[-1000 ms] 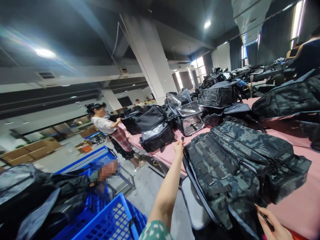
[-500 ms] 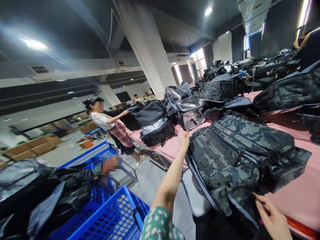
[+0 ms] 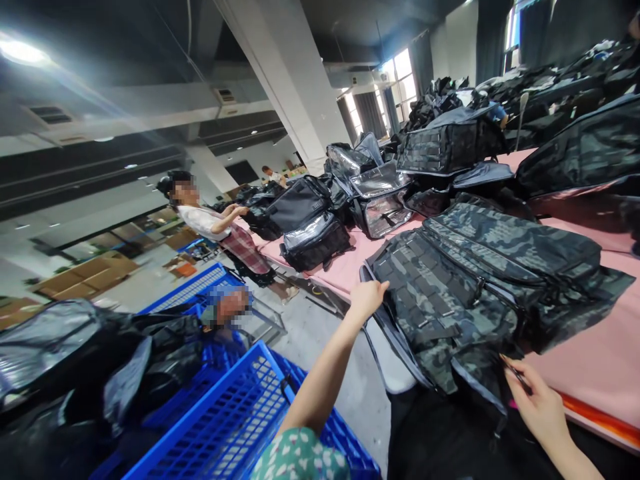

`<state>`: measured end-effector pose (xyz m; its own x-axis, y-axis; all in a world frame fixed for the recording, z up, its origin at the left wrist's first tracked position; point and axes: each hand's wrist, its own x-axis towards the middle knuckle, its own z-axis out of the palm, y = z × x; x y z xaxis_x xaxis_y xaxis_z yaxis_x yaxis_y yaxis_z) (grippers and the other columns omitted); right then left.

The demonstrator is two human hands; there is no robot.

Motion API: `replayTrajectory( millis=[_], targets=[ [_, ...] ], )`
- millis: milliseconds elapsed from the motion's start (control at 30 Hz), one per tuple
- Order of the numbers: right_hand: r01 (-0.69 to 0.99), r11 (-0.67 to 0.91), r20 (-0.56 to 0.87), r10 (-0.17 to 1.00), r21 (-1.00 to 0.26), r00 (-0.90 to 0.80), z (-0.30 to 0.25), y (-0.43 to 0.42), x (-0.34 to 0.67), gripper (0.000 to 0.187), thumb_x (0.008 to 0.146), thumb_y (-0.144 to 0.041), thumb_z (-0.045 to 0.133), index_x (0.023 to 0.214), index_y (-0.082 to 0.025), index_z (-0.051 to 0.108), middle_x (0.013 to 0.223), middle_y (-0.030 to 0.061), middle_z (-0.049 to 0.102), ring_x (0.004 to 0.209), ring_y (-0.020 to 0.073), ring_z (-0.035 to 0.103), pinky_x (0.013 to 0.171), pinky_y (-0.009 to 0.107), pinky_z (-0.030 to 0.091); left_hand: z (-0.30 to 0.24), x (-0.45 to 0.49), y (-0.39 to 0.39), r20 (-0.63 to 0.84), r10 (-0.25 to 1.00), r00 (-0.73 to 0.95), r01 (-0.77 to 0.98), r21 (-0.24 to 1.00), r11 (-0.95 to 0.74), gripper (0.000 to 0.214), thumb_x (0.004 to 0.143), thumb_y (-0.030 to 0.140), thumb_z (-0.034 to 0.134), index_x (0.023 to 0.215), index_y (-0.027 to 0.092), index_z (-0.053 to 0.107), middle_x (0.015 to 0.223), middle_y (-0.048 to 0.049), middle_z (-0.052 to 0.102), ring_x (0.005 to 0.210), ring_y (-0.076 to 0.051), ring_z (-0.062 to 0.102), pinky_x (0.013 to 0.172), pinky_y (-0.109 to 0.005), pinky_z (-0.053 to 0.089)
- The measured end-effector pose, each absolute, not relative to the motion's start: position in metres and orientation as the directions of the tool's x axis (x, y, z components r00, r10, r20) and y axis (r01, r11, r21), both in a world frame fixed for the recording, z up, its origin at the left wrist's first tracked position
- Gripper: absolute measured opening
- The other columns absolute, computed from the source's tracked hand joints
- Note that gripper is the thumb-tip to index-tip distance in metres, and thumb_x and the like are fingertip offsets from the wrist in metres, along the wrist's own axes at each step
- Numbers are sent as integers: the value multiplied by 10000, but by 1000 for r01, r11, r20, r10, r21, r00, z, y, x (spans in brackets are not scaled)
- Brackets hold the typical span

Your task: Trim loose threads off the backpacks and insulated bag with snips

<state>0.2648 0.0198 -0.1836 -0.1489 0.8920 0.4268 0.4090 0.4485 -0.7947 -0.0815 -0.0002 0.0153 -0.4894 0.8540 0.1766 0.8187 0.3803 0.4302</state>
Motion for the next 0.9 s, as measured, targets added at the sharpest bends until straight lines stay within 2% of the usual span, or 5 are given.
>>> replayTrajectory(
  millis=[133,300,433,733,900],
  targets=[
    [401,463,442,884,-790,-151,-186,20,265,304,793,-465,515,912,-208,624,886,30,687,744,172,666,620,181,530,4,-53,-31,183,843,-505,825,391,409,384,776,455,558,549,145,561,653,-113,587,872,-269,545,824,-377,379],
    [389,448,431,892,-805,-136,-185,20,263,303,792,-457,523,919,-202,627,912,42,684,737,174,663,564,178,521,-8,-52,-35,176,827,-534,569,798,197,383,688,425,630,497,152,442,509,13,378,628,-131,408,686,-261,338],
    [394,443,425,895,-805,-136,-184,19,264,313,780,-461,530,923,-203,633,899,43,683,742,180,663,576,184,526,-16,-60,-34,144,819,-555,397,911,110,398,746,510,512,593,149,446,548,34,376,553,-82,357,568,-208,305],
    [343,389,359,921,-855,-150,-185,20,264,274,778,-461,546,924,-241,621,926,76,681,705,208,667,499,220,533,-19,-56,-36,150,770,-620,236,972,0,327,770,423,533,669,114,564,650,-19,553,649,-108,506,663,-233,423],
    [320,425,390,905,-847,-169,-172,17,265,289,799,-472,536,925,-229,631,933,81,682,814,235,666,693,291,567,-22,-39,-43,190,689,-700,270,963,9,324,789,422,529,759,110,610,784,-68,607,831,-184,564,803,-302,447]
  ],
)
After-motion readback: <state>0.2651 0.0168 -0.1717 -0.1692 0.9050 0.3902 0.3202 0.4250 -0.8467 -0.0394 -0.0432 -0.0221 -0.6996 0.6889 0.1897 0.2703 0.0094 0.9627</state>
